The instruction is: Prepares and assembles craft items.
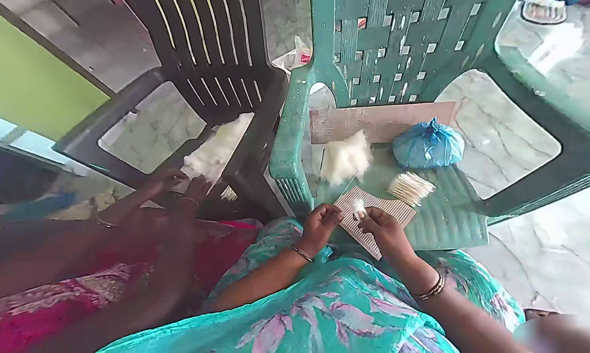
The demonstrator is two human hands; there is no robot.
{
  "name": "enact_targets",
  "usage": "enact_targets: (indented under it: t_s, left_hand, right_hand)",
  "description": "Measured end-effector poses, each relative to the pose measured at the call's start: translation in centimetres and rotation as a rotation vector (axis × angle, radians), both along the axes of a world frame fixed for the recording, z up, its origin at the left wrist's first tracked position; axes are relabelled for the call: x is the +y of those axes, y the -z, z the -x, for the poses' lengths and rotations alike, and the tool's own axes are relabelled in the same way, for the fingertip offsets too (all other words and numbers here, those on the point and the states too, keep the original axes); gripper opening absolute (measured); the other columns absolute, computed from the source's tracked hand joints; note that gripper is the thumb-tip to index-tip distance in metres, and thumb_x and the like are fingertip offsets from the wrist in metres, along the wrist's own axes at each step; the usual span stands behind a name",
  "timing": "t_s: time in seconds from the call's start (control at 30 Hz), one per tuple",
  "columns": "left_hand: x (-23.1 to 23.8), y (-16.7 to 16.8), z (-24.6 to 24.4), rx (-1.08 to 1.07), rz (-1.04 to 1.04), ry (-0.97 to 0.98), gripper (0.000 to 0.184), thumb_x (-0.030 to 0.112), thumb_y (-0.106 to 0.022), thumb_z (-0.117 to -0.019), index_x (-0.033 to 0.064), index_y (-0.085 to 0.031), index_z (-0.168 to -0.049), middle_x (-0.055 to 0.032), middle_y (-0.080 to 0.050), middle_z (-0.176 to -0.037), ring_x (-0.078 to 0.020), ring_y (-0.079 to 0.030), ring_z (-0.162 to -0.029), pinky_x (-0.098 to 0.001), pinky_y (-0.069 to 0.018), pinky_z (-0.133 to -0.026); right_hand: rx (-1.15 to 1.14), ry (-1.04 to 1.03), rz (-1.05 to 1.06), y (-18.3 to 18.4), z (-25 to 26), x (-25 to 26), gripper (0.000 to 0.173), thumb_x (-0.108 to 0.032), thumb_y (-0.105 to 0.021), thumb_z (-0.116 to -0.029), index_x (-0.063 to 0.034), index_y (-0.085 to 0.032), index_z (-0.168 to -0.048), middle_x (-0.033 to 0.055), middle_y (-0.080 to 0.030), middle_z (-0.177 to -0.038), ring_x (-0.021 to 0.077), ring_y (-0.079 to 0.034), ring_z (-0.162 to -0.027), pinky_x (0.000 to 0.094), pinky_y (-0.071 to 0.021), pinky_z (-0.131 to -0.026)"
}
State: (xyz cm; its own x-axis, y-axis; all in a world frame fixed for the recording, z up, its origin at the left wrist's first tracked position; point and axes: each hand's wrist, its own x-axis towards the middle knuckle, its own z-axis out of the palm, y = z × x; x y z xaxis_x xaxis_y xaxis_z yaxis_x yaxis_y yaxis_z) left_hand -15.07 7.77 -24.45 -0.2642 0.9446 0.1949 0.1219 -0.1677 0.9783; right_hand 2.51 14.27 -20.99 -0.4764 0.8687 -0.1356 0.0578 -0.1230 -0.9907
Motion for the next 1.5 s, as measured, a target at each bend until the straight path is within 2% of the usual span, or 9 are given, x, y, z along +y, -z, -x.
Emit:
enact_targets:
  t_s: [0.23,0.33,0.5,0.67,0.87,0.97,1.13,1.27,1.5]
  left_hand:
    - [0.4,-2.9,-2.9,-0.134,0.122,0.053,0.009,0.008,-0.065,-0.0951,0.0011,-0.064,-0.102,0.0027,-0.067,-0.092,-0.0015,-0.065,-0.079,-0.0201,-0.055,-0.072]
    - [1.4,-3.6,-3.4,-0.143,0.166,-0.006,0.007,0.006,-0.061,-0.0984,0.0027,-0.066,-0.096,0.0035,-0.066,-0.084,0.0003,-0.057,-0.068,-0.0175,-0.0474,-0.061]
    - [3.0,-4.8,-4.0,-0.274,0.207,-0.019,0.004,0.002,-0.06,-0.0986,0.0033,-0.064,-0.097,0.0007,-0.067,-0.084,-0.0029,-0.061,-0.07,-0.0192,-0.0503,-0.064]
    - [4.8,-4.8,-4.3,-0.243,0.222,0.039,0.009,0.002,-0.06,-0.0973,0.005,-0.065,-0.09,0.0031,-0.065,-0.076,0.0005,-0.049,-0.056,-0.0163,-0.0401,-0.051]
    - [9.0,-5.0,-3.3,-0.121,0.3,-0.145,0.007,0.009,-0.06,-0.1015,0.0035,-0.065,-0.099,0.0035,-0.052,-0.068,-0.0024,-0.04,-0.05,-0.0186,-0.0363,-0.049]
    - [12.0,-4.4,-1.3,0.159,0.364,-0.243,0.018,0.022,-0.063,-0.1029,0.0041,-0.066,-0.103,-0.0017,-0.056,-0.079,-0.0082,-0.046,-0.06,-0.0258,-0.0413,-0.057]
    - [15.3,-3.8,0.6,0.758,0.56,-0.199,0.029,0.016,-0.064,-0.0998,-0.0026,-0.067,-0.121,-0.0262,-0.069,-0.11,-0.042,-0.067,-0.104,-0.0617,-0.0516,-0.092]
    - [15.1,-3.1,0.1,0.826,0.636,-0.205,0.054,0.015,-0.072,-0.0936,0.0,-0.051,-0.141,-0.0285,-0.063,-0.125,-0.0444,-0.064,-0.113,-0.0618,-0.0514,-0.096]
    - [10.0,-4.7,-0.8,0.566,0.343,-0.315,0.053,0.023,-0.076,-0.0936,-0.0019,-0.054,-0.135,-0.0155,-0.06,-0.101,-0.0254,-0.057,-0.084,-0.0425,-0.0509,-0.076]
  right_hand:
    - [-0.163,0.025,-0.374,1.2,-1.0,-1.0,0.028,-0.02,-0.07,-0.0936,0.0017,-0.069,-0.111,0.0083,-0.073,-0.093,0.0085,-0.068,-0.079,0.0256,-0.0564,-0.074]
    - [-0.043,0.058,-0.328,1.4,-1.6,-0.2,0.025,-0.018,-0.069,-0.0939,0.0003,-0.068,-0.111,0.0053,-0.071,-0.094,0.0049,-0.066,-0.078,0.0217,-0.0553,-0.072]
    - [0.189,0.068,-0.113,0.7,-1.8,1.2,0.028,-0.013,-0.069,-0.0951,0.001,-0.064,-0.118,0.0049,-0.072,-0.103,0.0053,-0.069,-0.091,0.0217,-0.0572,-0.081]
    - [0.223,0.098,-0.031,0.8,-1.6,2.5,0.005,-0.005,-0.066,-0.0964,-0.0017,-0.069,-0.098,-0.0012,-0.071,-0.083,0.0033,-0.067,-0.077,0.0207,-0.0561,-0.075]
    - [0.195,0.271,0.051,1.5,-2.1,4.9,0.006,-0.005,-0.063,-0.0985,-0.0014,-0.067,-0.095,0.002,-0.068,-0.081,0.0072,-0.066,-0.073,0.0233,-0.0553,-0.069]
    - [0.176,0.295,0.075,1.8,-2.5,5.9,0.007,-0.006,-0.063,-0.0996,-0.0015,-0.068,-0.098,0.003,-0.069,-0.083,0.0083,-0.067,-0.074,0.0237,-0.0555,-0.067]
    - [0.143,0.291,0.057,2.5,-2.4,6.4,0.012,-0.009,-0.063,-0.1007,-0.0004,-0.07,-0.103,0.0006,-0.067,-0.079,0.0044,-0.06,-0.064,0.0207,-0.0498,-0.06]
    - [0.147,0.273,0.047,2.7,-2.7,6.5,0.008,-0.009,-0.066,-0.0981,-0.0021,-0.071,-0.1,0.0009,-0.068,-0.078,0.0049,-0.059,-0.063,0.0212,-0.0492,-0.059]
    - [0.105,0.155,-0.056,2.7,-3.0,6.5,0.01,-0.006,-0.068,-0.0953,-0.0023,-0.072,-0.104,0.0036,-0.071,-0.09,0.0061,-0.064,-0.076,0.0243,-0.054,-0.072]
